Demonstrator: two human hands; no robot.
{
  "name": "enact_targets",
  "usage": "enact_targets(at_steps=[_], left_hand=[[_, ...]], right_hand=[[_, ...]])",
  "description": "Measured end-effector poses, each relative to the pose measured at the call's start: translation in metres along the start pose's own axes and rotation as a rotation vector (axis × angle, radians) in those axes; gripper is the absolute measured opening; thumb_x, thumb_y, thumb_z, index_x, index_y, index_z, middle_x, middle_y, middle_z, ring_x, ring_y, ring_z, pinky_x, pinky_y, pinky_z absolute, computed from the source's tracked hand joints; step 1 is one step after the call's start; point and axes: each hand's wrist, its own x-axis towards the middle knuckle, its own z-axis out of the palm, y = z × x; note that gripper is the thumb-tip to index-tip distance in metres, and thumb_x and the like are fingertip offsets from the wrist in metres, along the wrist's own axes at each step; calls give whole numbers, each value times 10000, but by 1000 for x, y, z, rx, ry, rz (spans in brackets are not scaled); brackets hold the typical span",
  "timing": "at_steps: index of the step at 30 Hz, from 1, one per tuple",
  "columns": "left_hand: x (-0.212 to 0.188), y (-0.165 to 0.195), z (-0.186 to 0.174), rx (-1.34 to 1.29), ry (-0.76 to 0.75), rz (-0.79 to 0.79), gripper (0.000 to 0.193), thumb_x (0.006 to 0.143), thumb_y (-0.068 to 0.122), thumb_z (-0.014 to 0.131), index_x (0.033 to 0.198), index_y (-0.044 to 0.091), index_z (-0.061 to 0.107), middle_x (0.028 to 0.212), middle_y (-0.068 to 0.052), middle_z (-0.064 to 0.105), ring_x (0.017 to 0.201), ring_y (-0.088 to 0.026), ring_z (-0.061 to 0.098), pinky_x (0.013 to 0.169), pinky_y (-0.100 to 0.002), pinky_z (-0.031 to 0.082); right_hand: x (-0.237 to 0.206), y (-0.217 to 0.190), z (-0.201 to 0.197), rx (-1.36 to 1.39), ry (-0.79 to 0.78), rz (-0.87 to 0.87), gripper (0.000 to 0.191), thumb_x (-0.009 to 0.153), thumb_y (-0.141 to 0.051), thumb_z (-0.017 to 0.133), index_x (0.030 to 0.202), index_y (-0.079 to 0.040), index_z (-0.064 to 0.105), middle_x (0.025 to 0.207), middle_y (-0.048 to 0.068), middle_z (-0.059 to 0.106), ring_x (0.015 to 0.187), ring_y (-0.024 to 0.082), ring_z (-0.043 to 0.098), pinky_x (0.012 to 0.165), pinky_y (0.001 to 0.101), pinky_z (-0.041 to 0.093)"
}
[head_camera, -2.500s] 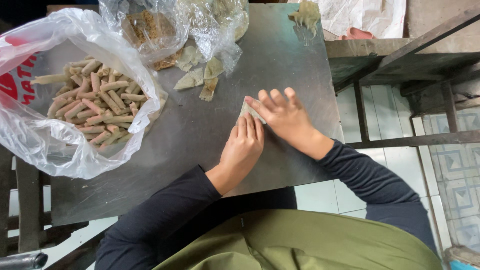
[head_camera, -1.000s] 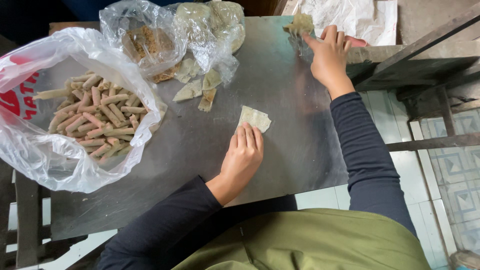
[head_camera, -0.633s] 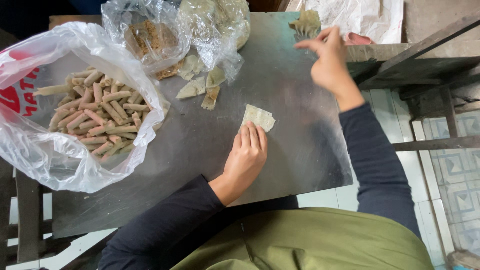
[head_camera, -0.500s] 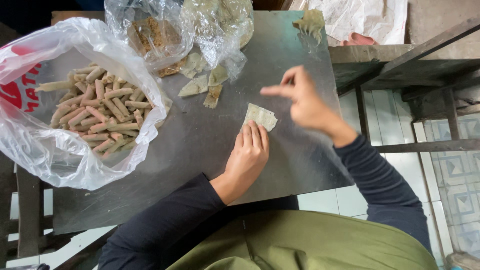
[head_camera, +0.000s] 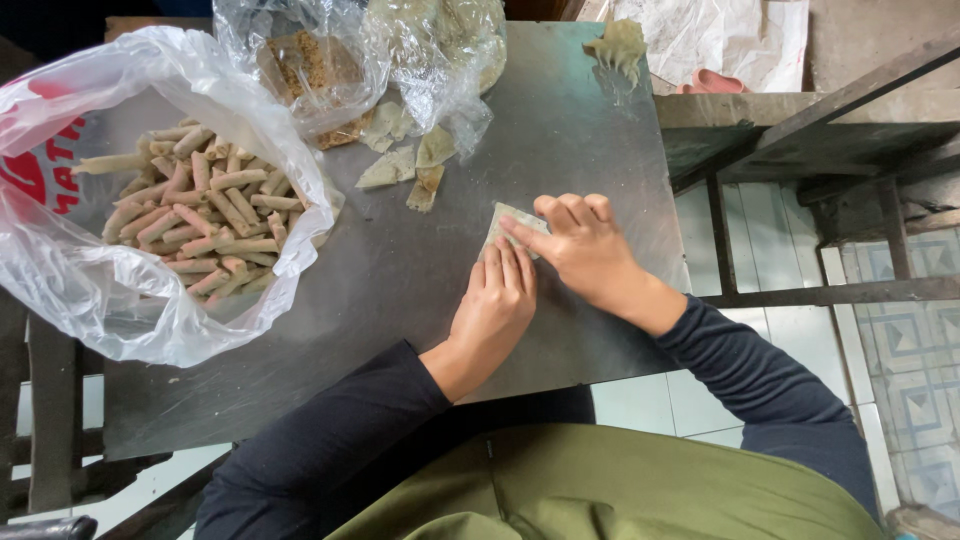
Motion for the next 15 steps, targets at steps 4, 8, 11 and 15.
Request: enact_targets(at_steps=[4, 8, 11, 15], left_hand=[[0, 0, 3, -9, 6, 2, 463, 839, 162, 588, 1214, -104, 637, 1208, -298, 685, 1110, -341, 660, 889, -347, 541], [-1, 0, 4, -12, -2, 5, 463, 848, 157, 590, 1224, -108, 636, 1214, -302, 684, 1103, -335, 660, 863, -342, 539], [0, 0, 3, 1, 4, -4, 458, 849, 163, 590, 1216, -106, 637, 1211, -299, 685, 1111, -338, 663, 861, -338, 543], [-1, -1, 1, -22, 2, -5, 460, 843, 166, 599, 1218, -97, 641, 1210, -293, 687, 1095, -333, 665, 855, -343, 550]], right_hand=[[8, -2, 7, 30, -16, 8, 470, 933, -226, 633, 1389, -312, 709, 1173, -4, 527, 1083, 190, 491, 920, 368, 338], [19, -2, 14, 19, -51, 52, 464, 930, -256, 635, 1388, -293, 696, 1163, 21, 537, 1074, 215, 500, 912, 381, 343], [19, -5, 16, 133, -80, 74, 466, 927, -241, 634, 1387, -285, 691, 1124, 16, 536, 1072, 221, 508, 917, 392, 347], [7, -3, 10, 172, -99, 107, 504, 911, -160, 609, 1394, -279, 690, 1168, 42, 559, 1092, 235, 519, 923, 390, 350]])
